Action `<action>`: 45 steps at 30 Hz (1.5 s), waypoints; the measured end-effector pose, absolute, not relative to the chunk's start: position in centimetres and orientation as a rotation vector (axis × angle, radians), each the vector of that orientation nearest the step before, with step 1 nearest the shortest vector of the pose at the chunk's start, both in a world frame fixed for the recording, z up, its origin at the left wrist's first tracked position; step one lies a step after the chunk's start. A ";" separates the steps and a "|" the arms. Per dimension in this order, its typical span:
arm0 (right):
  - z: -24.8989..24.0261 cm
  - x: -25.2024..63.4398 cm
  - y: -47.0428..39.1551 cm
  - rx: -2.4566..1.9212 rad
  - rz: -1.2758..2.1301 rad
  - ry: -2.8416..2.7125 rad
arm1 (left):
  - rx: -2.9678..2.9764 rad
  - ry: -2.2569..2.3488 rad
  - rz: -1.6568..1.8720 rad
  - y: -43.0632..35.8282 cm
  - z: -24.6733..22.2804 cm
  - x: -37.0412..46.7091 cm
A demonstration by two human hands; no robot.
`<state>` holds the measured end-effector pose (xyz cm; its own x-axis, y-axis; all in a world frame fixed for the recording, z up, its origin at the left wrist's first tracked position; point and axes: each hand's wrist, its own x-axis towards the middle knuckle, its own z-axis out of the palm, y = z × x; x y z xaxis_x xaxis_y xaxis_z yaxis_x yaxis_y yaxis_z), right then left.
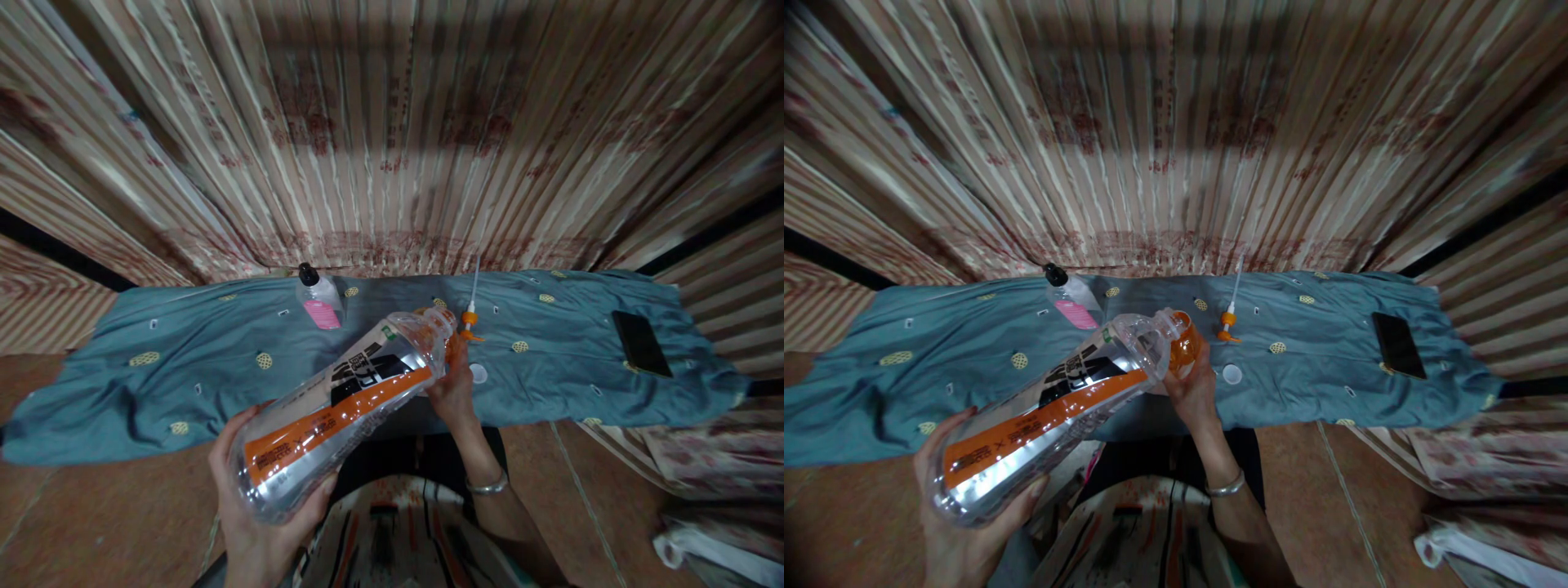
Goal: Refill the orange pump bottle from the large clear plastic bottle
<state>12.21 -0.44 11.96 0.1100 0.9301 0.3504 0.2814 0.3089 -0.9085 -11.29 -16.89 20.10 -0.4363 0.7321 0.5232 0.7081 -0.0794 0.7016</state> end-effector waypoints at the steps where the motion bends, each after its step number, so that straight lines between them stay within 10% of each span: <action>1: 11.9 12.2 -0.4 -1.205 0.708 -1.420 | 1.715 2.099 1.533 -16.9 20.0 -11.6; 45: 11.7 12.3 -0.5 -1.224 0.686 -1.417 | 1.605 2.144 1.573 -16.9 20.3 -11.2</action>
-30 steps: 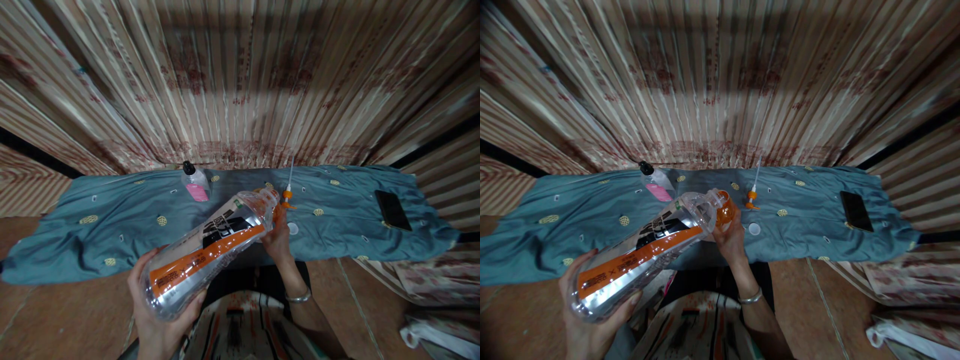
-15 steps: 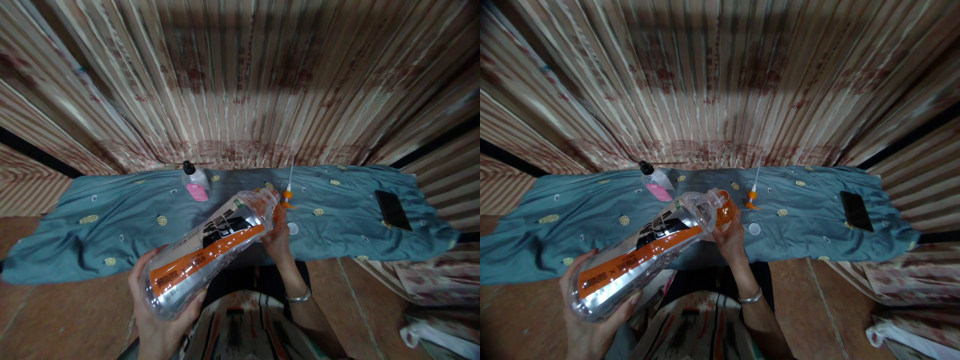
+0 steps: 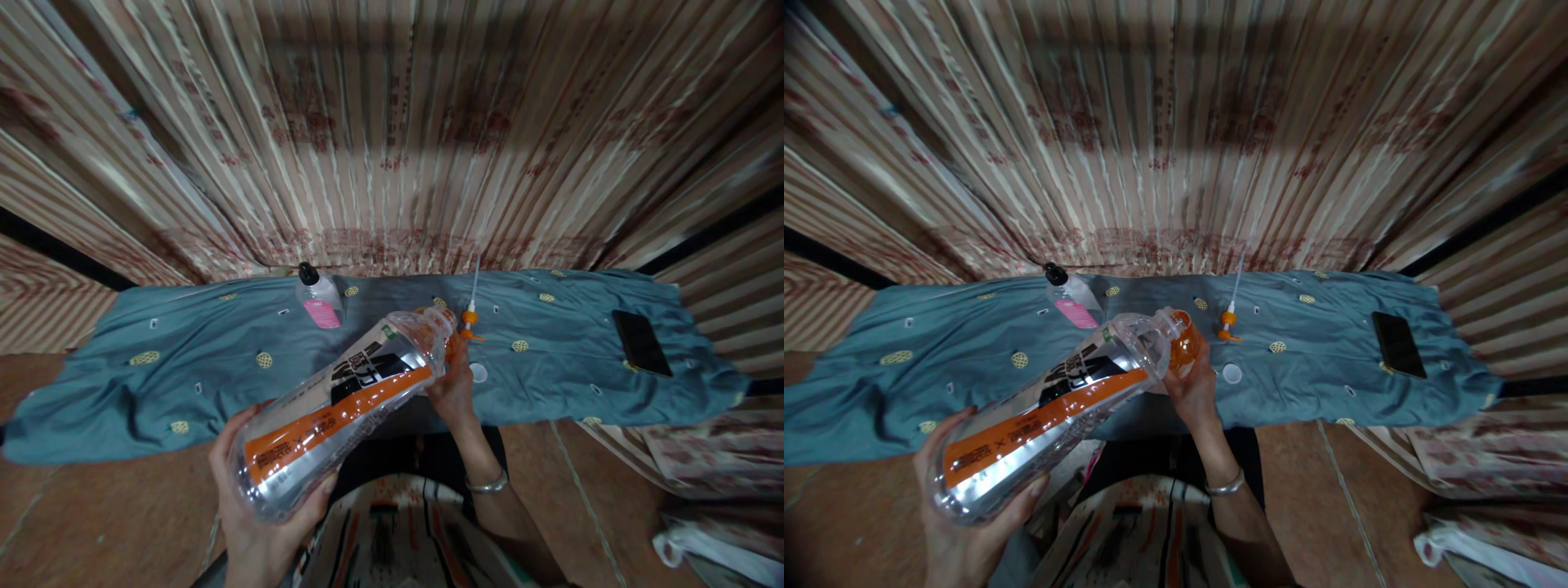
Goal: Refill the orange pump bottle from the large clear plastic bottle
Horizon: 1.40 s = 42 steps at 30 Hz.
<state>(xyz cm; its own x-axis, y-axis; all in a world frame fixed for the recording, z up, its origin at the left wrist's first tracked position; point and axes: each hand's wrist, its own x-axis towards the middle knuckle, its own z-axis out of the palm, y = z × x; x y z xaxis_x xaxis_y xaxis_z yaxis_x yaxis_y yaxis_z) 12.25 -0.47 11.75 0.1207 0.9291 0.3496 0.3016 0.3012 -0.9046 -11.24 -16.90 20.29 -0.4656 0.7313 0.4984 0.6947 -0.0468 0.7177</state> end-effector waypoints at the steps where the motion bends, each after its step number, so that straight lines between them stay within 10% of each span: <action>1: 11.7 12.3 -0.5 -1.226 0.689 -1.410 | 1.577 2.141 1.571 -16.9 20.3 -11.3; 42: 12.4 12.0 -0.5 -1.187 0.735 -1.375 | 1.525 2.105 1.533 -17.2 20.0 -11.7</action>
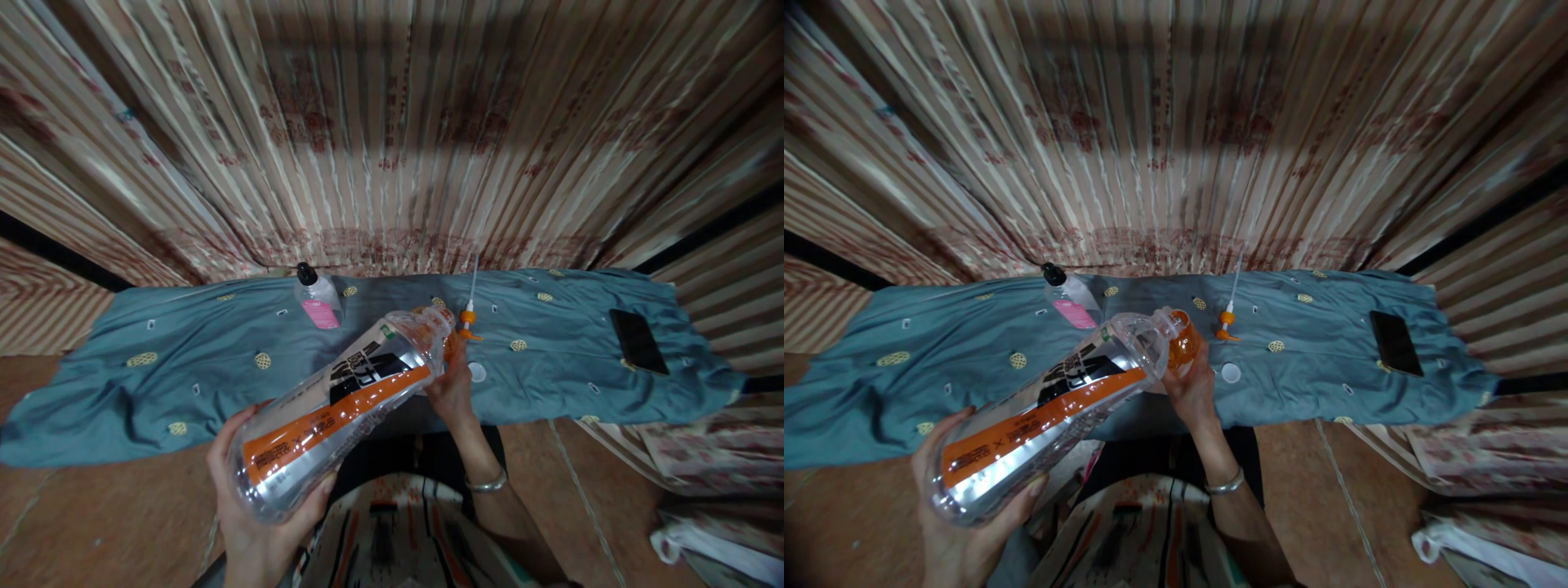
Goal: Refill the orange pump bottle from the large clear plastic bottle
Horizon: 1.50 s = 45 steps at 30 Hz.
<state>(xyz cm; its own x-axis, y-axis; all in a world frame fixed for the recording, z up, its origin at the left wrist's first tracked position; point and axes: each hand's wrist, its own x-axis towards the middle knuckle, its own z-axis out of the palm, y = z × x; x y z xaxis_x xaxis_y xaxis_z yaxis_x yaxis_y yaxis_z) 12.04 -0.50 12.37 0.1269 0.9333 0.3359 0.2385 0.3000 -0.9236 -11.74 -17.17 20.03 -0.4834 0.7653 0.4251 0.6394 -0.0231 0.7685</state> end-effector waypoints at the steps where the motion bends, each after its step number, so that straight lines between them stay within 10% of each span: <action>1: 12.4 12.0 -0.5 -1.183 0.736 -1.372 | 1.500 2.118 1.523 -17.3 19.9 -11.9; 45: 11.8 12.2 -0.3 -1.180 0.700 -1.400 | 1.567 2.092 1.576 -16.9 20.1 -11.3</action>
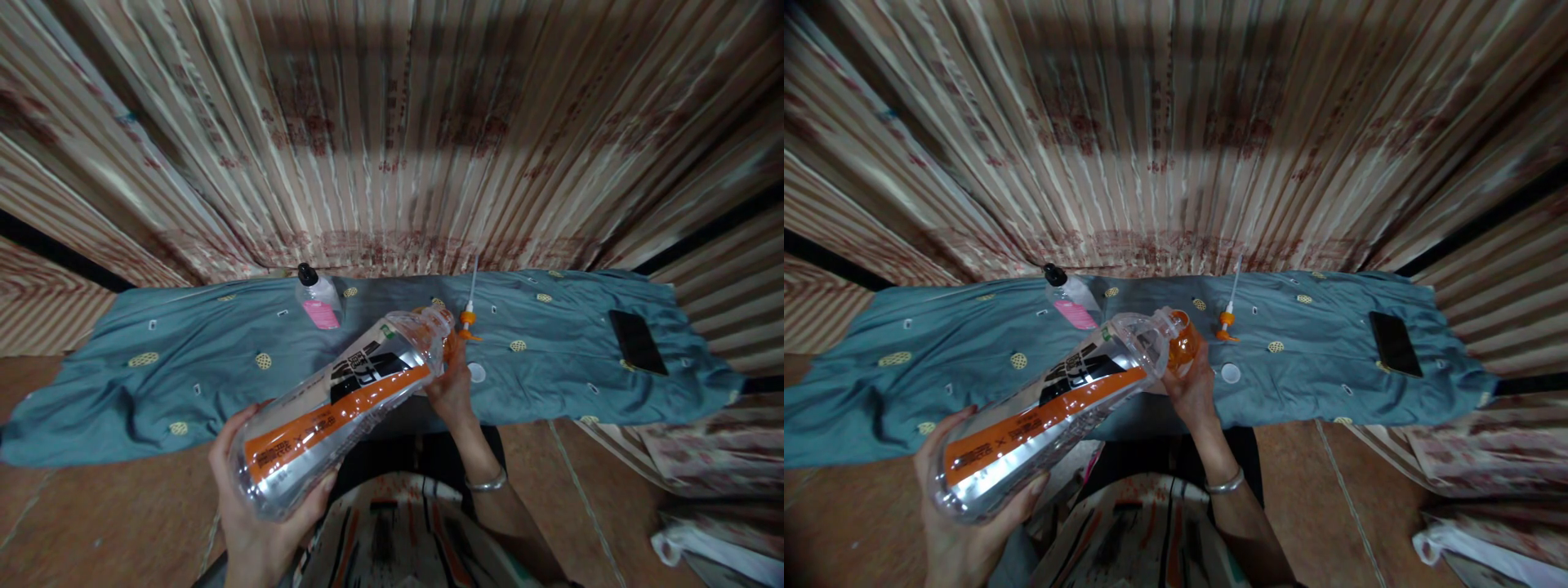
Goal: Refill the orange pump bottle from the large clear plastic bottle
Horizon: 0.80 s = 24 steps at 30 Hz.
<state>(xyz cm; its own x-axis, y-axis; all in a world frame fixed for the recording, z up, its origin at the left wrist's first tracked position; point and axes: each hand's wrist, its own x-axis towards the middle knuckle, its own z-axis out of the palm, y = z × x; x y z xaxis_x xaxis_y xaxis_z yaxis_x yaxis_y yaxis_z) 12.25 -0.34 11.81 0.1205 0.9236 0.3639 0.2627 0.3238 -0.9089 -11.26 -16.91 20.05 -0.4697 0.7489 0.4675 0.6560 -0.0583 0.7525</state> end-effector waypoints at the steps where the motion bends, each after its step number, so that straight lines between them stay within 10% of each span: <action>1: 11.9 12.2 -0.3 -1.185 0.704 -1.394 | 1.585 2.091 1.568 -16.9 20.0 -11.3; 24: 12.5 11.9 -0.5 -1.129 0.693 -1.394 | 1.687 2.127 1.609 -16.9 20.3 -11.1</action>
